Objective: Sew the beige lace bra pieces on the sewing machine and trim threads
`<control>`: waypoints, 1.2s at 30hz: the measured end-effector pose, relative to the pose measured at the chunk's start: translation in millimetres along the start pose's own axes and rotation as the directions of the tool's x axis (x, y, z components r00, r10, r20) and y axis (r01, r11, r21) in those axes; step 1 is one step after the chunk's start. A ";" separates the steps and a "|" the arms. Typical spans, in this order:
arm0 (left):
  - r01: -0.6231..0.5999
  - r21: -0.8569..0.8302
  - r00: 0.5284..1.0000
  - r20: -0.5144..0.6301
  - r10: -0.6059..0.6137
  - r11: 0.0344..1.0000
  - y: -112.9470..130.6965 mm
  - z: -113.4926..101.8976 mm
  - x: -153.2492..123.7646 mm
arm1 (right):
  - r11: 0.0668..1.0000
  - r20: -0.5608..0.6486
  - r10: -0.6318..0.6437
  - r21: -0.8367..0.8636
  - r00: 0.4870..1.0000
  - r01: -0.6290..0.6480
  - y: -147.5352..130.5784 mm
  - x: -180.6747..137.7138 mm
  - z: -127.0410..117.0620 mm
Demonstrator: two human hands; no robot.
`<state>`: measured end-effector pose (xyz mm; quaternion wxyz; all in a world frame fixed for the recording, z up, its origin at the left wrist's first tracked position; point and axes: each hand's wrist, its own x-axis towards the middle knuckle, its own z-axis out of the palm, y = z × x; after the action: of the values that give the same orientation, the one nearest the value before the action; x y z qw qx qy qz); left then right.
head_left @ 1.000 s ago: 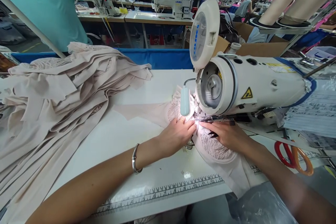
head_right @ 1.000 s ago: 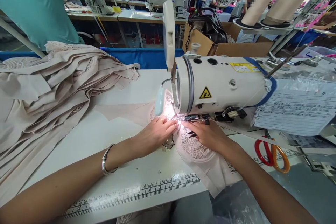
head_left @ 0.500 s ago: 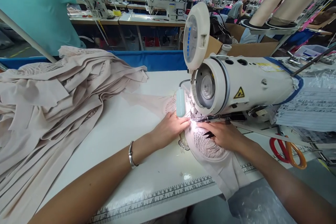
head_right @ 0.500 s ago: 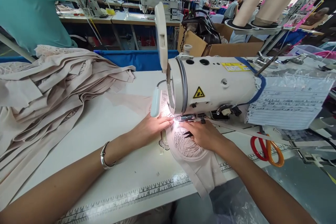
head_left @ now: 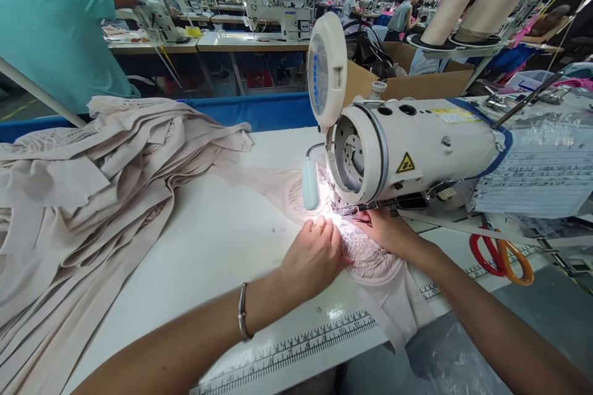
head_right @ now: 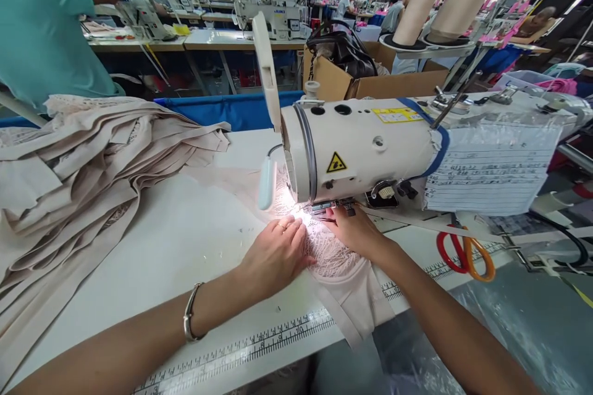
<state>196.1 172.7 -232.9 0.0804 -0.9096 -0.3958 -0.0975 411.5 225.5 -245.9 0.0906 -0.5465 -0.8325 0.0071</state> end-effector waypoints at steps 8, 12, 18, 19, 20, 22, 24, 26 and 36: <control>0.092 0.053 0.996 -0.003 -0.092 0.994 21.3 16.3 -7.2 | 1.000 0.034 0.003 0.018 0.999 -0.003 -5.8 -0.3 -5.0; 0.067 0.072 0.997 0.045 -0.070 0.995 17.9 15.9 -7.1 | 0.987 0.066 -0.129 0.102 0.989 0.122 -2.9 -3.0 -9.7; 0.029 0.078 0.995 0.098 -0.037 0.997 11.5 5.2 -6.2 | 0.939 -0.036 -0.326 0.106 0.945 0.328 2.7 -7.7 -8.5; 0.025 0.076 0.994 0.103 -0.033 0.997 9.8 4.1 -6.1 | 0.935 -0.058 -0.335 0.107 0.940 0.339 3.7 -7.9 -5.6; 0.020 0.076 0.994 0.103 -0.028 0.997 7.8 3.5 -6.2 | 0.929 -0.075 -0.344 0.113 0.936 0.351 4.6 -8.0 -2.5; 0.008 0.076 0.996 0.091 -0.015 0.997 3.1 3.7 -6.3 | 0.922 -0.099 -0.355 0.130 0.930 0.366 5.9 -8.0 3.1; -0.007 0.069 0.997 0.074 0.002 0.998 -2.2 5.0 -6.8 | 0.917 -0.108 -0.360 0.144 0.927 0.373 6.1 -7.6 6.3; -0.026 0.051 0.998 0.061 0.023 0.998 -8.2 6.6 -7.4 | 0.912 -0.117 -0.366 0.150 0.923 0.381 5.3 -7.2 7.1; -0.148 -0.092 0.987 -0.076 0.141 0.985 -44.2 7.9 -9.7 | 0.922 -0.099 -0.365 0.101 0.926 0.374 -0.9 -7.7 -0.7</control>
<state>158.0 197.5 -239.8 0.0563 -0.9349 -0.3204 -0.1420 413.8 218.0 -246.2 0.1547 -0.3734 -0.9145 0.0176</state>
